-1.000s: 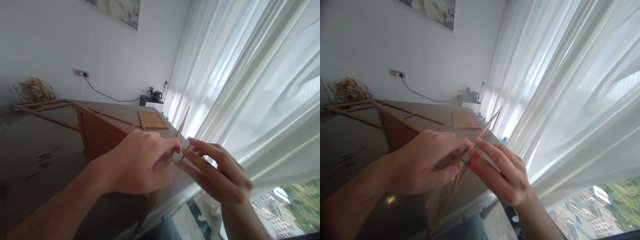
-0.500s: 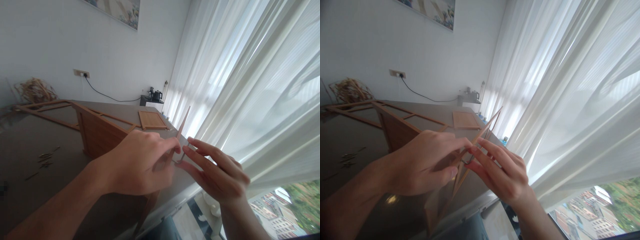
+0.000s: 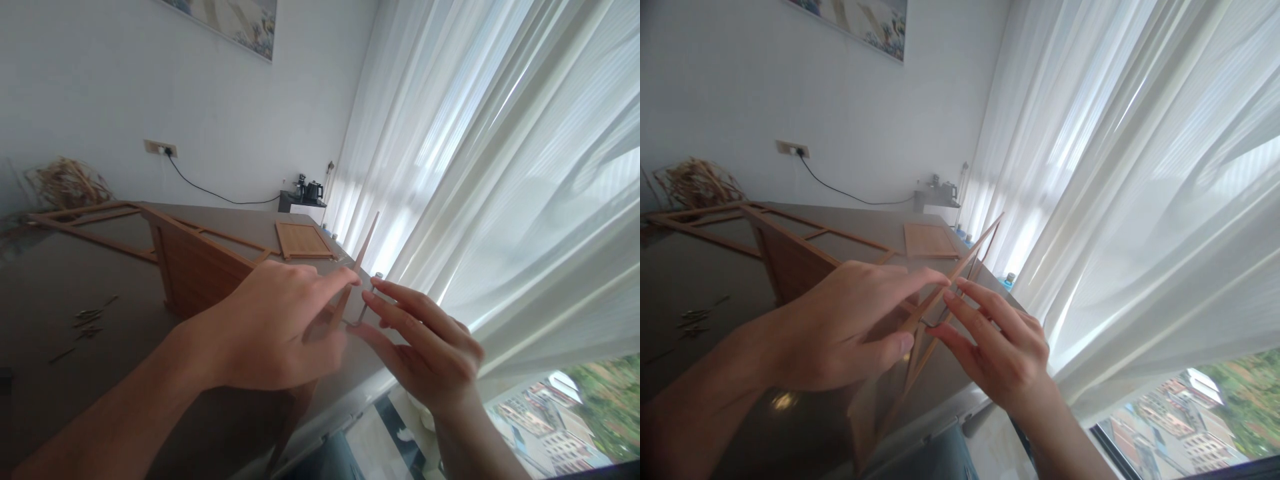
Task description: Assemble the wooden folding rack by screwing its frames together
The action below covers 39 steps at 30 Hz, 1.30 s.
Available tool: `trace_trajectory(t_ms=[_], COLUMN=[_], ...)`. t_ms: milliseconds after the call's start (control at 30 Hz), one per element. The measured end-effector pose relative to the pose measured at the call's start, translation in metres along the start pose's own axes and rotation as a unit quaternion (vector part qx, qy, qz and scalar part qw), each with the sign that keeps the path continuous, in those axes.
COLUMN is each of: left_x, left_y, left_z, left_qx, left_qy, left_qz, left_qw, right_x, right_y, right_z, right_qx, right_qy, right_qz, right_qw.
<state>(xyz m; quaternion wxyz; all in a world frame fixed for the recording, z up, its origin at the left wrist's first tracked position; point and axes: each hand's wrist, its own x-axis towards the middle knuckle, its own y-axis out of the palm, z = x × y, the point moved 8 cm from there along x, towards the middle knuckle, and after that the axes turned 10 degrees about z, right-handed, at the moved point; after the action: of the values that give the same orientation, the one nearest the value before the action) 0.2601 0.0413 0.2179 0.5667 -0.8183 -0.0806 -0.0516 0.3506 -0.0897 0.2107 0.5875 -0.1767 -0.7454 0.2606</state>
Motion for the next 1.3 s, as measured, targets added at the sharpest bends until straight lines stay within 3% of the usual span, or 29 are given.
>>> trace_trajectory(t_ms=[900,1133,1300], left_x=[-0.0002,0.0003,0.0001], left_y=[0.001,0.0029,0.0034], left_z=[-0.0009,-0.0004,-0.0004], left_qx=[0.015,0.012,0.014], left_qy=[0.021,0.029,0.037], left_qz=[-0.002,-0.01,-0.02], left_qw=[1.0,0.999,0.999], right_x=[-0.0017,-0.0008,-0.0009], right_y=[0.0055,0.0053,0.0059], right_z=[-0.0031,-0.0007,-0.0012], right_qx=[0.023,0.024,0.029], right_qy=[0.022,-0.018,-0.009], right_qz=[0.008,0.005,0.001], right_qw=[0.999,1.0,1.0])
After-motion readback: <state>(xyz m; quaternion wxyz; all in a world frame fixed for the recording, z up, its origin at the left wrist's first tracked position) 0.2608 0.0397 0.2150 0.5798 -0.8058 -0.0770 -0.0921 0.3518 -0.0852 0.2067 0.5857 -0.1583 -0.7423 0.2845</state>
